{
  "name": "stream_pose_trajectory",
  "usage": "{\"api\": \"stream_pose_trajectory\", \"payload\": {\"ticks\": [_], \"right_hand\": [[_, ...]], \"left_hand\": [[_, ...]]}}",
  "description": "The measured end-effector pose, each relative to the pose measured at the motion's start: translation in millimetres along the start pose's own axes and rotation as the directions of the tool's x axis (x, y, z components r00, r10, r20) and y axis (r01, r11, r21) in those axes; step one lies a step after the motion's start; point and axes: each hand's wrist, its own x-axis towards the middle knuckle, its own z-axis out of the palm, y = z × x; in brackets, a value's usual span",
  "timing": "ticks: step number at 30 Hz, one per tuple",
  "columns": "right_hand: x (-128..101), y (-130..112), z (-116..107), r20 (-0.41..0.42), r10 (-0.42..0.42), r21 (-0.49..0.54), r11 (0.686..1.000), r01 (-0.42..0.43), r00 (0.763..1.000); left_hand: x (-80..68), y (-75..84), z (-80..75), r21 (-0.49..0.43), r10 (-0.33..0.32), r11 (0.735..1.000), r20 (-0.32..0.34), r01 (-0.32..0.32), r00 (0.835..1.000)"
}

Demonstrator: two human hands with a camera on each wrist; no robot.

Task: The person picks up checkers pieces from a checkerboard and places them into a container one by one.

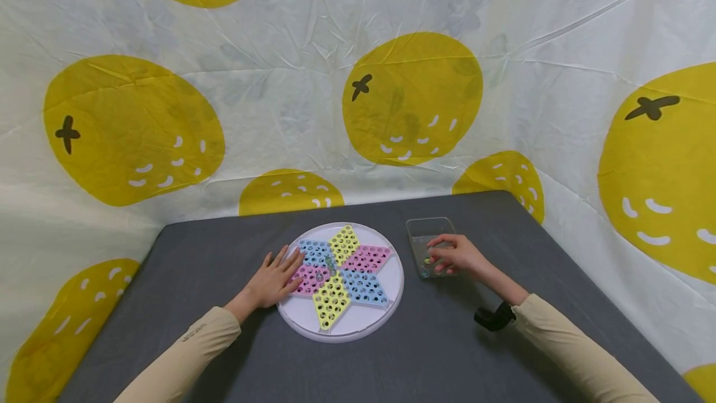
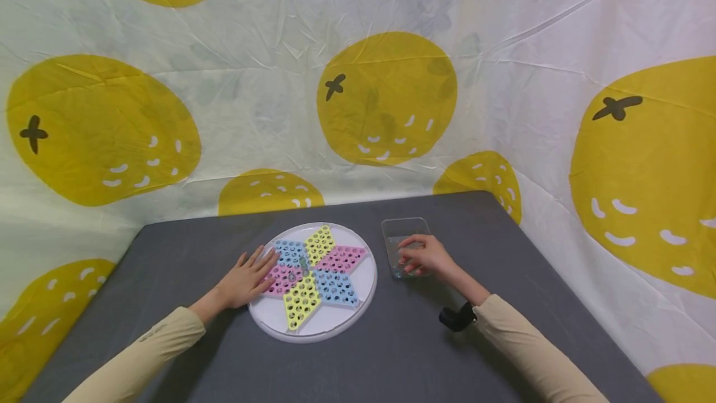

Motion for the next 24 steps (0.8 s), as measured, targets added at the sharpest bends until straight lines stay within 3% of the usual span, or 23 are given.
{"api": "stream_pose_trajectory", "payload": {"ticks": [16,24], "right_hand": [[6,9,-25,-0.041,-0.018,0.000,1.000,0.018,0.999],[7,12,-30,-0.063,-0.006,-0.008,1.000,0.005,0.998]], "left_hand": [[0.2,-0.3,0.8,-0.003,0.003,1.000,-0.013,-0.003,1.000],[-0.4,0.5,-1.4,-0.010,-0.011,1.000,0.019,0.011,1.000]]}}
